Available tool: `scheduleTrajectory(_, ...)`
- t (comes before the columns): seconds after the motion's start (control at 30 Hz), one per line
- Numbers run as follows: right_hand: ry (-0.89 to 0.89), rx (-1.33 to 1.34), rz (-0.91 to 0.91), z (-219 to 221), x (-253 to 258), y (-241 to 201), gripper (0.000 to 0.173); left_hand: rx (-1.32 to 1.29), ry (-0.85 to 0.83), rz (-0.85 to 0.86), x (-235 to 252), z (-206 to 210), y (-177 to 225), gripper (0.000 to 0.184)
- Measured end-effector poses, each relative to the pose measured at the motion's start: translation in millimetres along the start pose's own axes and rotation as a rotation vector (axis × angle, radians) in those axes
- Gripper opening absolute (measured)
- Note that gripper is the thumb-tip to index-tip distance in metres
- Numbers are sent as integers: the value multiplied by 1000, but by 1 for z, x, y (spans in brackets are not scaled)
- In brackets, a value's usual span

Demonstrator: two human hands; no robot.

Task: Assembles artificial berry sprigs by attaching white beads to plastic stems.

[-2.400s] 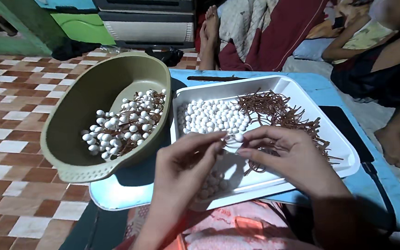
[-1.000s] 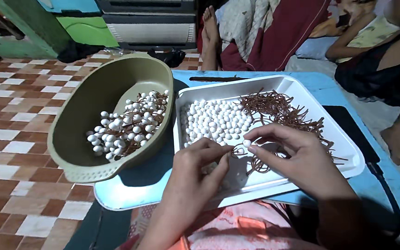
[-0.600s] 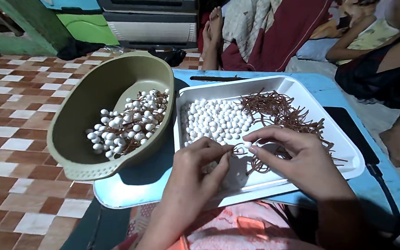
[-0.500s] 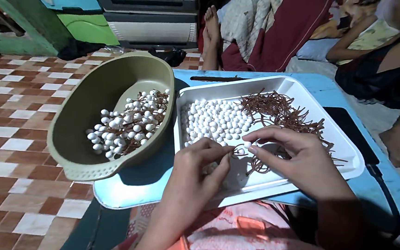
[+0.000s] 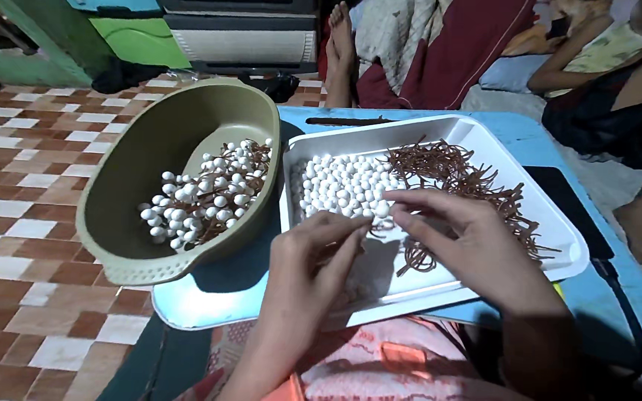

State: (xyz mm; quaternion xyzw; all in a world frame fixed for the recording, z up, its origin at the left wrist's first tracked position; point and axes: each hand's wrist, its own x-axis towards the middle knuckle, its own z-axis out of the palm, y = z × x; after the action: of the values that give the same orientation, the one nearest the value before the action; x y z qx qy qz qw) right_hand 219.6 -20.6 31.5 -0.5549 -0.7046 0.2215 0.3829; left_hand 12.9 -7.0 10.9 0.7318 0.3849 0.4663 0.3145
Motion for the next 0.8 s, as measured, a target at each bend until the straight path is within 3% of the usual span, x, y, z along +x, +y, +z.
scheduleTrajectory(0.1, -90, -93, 70, 1, -2, 1, 10, -123, 122, -46, 1, 2, 3, 19)
scheduleTrajectory(0.27, -625, -267, 187, 7, 16, -25, 12, -86, 138, -86, 2, 1, 6, 18)
scheduleTrajectory(0.43, -762, -361, 155, 17, 25, -44, 13, -89, 140, -97, 2, 1, 7, 18)
scheduleTrajectory(0.5, -720, -351, 136, 16, 23, -41, 12, -86, 140, -95, 2, 1, 7, 18)
scheduleTrajectory(0.7, -166, -44, 46, 2, -10, -1, 9, -106, 143, -101, 2, 3, 7, 18)
scheduleTrajectory(0.8, -50, 137, 83, -2, -12, 3, 15, -100, 126, -90, 2, 3, 6, 18)
